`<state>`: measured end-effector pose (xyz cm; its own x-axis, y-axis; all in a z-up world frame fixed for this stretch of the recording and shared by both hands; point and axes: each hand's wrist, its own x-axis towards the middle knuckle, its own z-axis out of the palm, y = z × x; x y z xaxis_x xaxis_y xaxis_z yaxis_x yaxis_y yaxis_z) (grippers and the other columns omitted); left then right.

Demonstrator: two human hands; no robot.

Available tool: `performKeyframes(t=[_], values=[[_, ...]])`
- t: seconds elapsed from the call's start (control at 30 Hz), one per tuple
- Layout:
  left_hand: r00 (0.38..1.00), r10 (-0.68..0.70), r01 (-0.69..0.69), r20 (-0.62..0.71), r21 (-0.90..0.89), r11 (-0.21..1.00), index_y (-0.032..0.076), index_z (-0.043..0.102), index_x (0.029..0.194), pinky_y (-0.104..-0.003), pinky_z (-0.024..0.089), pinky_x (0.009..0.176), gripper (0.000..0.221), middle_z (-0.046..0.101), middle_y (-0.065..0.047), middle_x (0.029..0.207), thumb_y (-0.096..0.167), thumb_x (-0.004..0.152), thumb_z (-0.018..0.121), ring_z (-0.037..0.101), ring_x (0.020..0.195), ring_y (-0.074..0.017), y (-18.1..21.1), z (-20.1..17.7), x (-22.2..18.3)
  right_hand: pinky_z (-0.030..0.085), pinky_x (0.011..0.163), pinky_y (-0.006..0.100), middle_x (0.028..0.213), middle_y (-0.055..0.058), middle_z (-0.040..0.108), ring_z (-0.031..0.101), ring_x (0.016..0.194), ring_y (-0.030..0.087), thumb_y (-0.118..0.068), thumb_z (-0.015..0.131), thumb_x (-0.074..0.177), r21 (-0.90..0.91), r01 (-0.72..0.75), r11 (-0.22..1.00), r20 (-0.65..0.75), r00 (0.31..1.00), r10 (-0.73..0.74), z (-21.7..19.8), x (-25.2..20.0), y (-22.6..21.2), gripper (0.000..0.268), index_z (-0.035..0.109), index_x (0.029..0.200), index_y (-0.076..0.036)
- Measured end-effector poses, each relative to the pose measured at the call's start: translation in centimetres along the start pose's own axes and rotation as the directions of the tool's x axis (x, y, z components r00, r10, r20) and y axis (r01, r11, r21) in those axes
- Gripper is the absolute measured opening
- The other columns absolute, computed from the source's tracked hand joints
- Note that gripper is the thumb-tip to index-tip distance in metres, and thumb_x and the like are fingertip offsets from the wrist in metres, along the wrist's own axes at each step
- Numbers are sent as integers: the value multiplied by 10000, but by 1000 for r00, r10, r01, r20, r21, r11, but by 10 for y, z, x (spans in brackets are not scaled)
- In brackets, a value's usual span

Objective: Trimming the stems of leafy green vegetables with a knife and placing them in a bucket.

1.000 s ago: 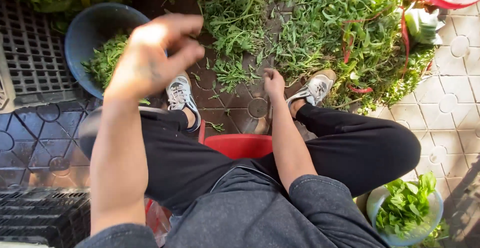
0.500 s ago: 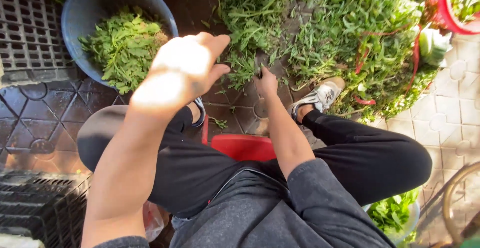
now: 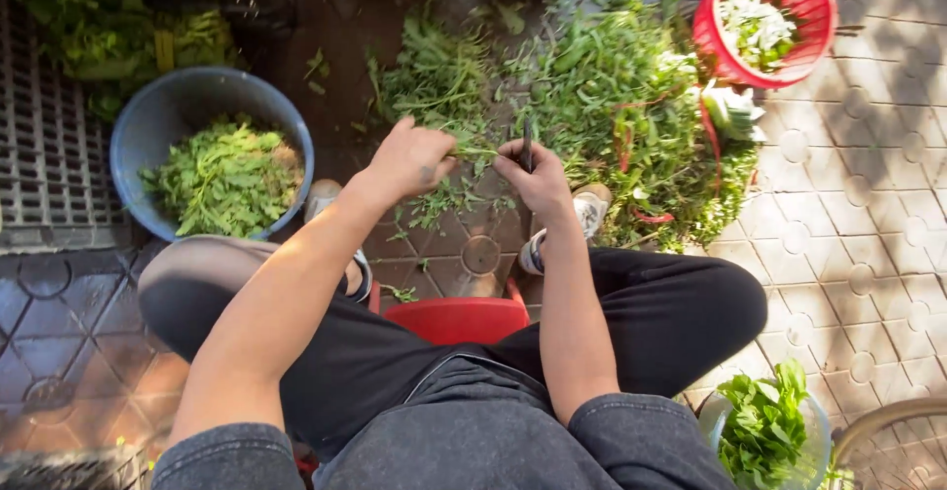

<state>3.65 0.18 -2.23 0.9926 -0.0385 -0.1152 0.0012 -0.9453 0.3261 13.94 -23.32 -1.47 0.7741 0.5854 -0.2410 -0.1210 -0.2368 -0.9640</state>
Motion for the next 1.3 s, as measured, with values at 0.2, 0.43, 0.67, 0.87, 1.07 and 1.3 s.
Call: performKeyframes(t=[0.2, 0.43, 0.67, 0.87, 1.07, 1.3], values=[[966, -195, 250, 171, -415, 875, 83, 783, 995, -574, 588, 932, 441, 804, -219, 926, 454, 1121, 582, 781, 1039, -450, -23, -23, -6, 459, 534, 268, 890, -4, 493, 519, 591, 74, -682, 335, 1145, 441, -181, 879, -47, 973, 224, 26, -22, -22, 904, 553, 1552, 95], [902, -47, 375, 430, -723, 580, 10, 795, 1000, -372, 621, 686, 350, 786, -124, 772, 301, 1106, 631, 772, 659, -220, -33, -32, -15, 445, 582, 278, 799, 56, 569, 520, 549, 156, -279, 542, 1205, 586, -63, 808, 161, 986, -39, 64, -9, 29, 431, 584, 1595, -100], [862, 40, 426, 506, -765, 483, 24, 808, 1020, -327, 592, 646, 333, 770, -85, 776, 287, 1121, 630, 753, 687, -196, -7, -59, -28, 431, 548, 255, 653, 63, 615, 539, 543, 115, -423, 698, 1127, 643, 37, 765, -182, 978, 106, 60, -13, -11, 331, 749, 1355, -187], [816, -338, 511, 468, -312, 801, 55, 791, 899, -391, 509, 676, 483, 791, -113, 845, 396, 1103, 517, 683, 725, -226, 13, -223, 17, 422, 455, 178, 1093, 190, 684, 471, 525, 64, -495, 773, 994, 997, 49, 67, -80, 782, 618, -36, 37, 131, 621, 489, 1368, -88], [912, -331, 396, 241, -315, 863, 112, 752, 937, -440, 451, 631, 466, 734, -64, 820, 483, 1153, 572, 632, 700, -215, 3, -247, -2, 459, 541, 214, 924, 13, 775, 544, 550, 21, -325, 649, 1127, 887, -151, 437, -140, 813, 565, -13, 15, 127, 370, 572, 1414, -104], [945, -308, 267, -113, -277, 923, 181, 707, 984, -498, 382, 576, 471, 667, -3, 790, 587, 1212, 639, 571, 670, -201, 0, -238, -59, 476, 571, 311, 884, 21, 703, 565, 616, 125, -227, 674, 1088, 114, -536, 836, -280, 790, 545, 46, 21, 194, 332, 754, 1403, -158]])
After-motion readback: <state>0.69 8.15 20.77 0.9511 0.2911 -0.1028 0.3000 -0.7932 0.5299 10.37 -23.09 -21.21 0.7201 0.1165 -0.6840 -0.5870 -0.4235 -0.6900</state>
